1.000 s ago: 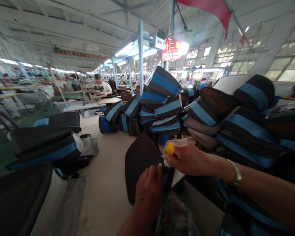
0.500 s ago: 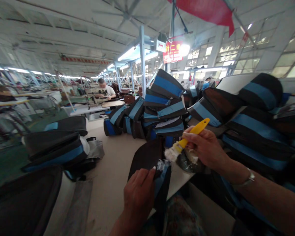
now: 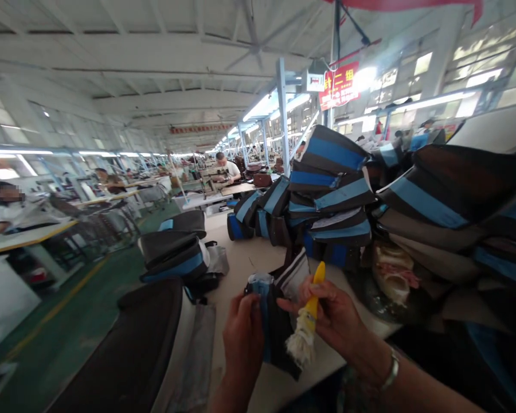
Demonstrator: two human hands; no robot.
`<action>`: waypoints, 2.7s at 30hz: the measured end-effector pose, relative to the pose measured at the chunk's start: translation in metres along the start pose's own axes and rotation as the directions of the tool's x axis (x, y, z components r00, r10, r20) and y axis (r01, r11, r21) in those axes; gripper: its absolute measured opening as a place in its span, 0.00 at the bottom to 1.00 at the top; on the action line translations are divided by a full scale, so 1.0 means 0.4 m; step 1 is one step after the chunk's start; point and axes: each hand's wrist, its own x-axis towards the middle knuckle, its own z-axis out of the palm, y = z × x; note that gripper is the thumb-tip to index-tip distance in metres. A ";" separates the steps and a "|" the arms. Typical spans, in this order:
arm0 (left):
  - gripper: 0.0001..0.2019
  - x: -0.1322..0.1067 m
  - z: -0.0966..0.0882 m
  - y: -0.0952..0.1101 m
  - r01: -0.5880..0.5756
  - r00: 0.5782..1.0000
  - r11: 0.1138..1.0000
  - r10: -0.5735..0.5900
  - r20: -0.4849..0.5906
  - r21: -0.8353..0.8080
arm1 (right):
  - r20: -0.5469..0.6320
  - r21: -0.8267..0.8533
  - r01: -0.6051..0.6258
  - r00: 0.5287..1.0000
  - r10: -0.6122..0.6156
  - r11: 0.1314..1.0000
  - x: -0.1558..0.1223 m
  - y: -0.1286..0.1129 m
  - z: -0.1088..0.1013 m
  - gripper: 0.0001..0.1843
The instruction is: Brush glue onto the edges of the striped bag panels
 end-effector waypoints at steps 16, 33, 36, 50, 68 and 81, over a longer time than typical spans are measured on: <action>0.11 0.036 -0.025 0.014 0.191 0.968 0.955 -0.144 0.206 -0.227 | -0.113 -0.571 0.301 0.893 -0.436 0.764 0.051 -0.069 0.017 0.08; 0.15 0.054 -0.046 0.066 0.233 0.943 0.960 -0.183 0.279 -0.158 | 0.779 -0.614 0.762 0.544 -0.313 -0.205 0.047 -0.088 0.092 0.09; 0.14 0.050 -0.045 0.073 0.222 0.945 0.962 -0.171 0.280 -0.161 | 0.745 -0.651 0.736 0.571 -0.345 -0.188 0.049 -0.077 0.091 0.09; 0.13 0.226 -0.075 -0.118 -0.055 0.936 0.988 0.102 0.336 -0.144 | 0.181 -0.880 0.456 0.579 -0.795 0.132 -0.085 -0.221 0.029 0.02; 0.36 -0.174 0.243 0.042 0.017 0.995 1.000 -0.019 -0.097 -0.023 | -0.465 -0.339 0.336 0.752 -0.467 0.879 -0.124 -0.156 -0.059 0.11; 0.18 -0.106 0.212 0.053 0.081 0.996 0.964 -0.071 0.050 -0.253 | -0.437 -0.475 0.305 0.732 -0.522 0.826 -0.131 -0.173 -0.069 0.13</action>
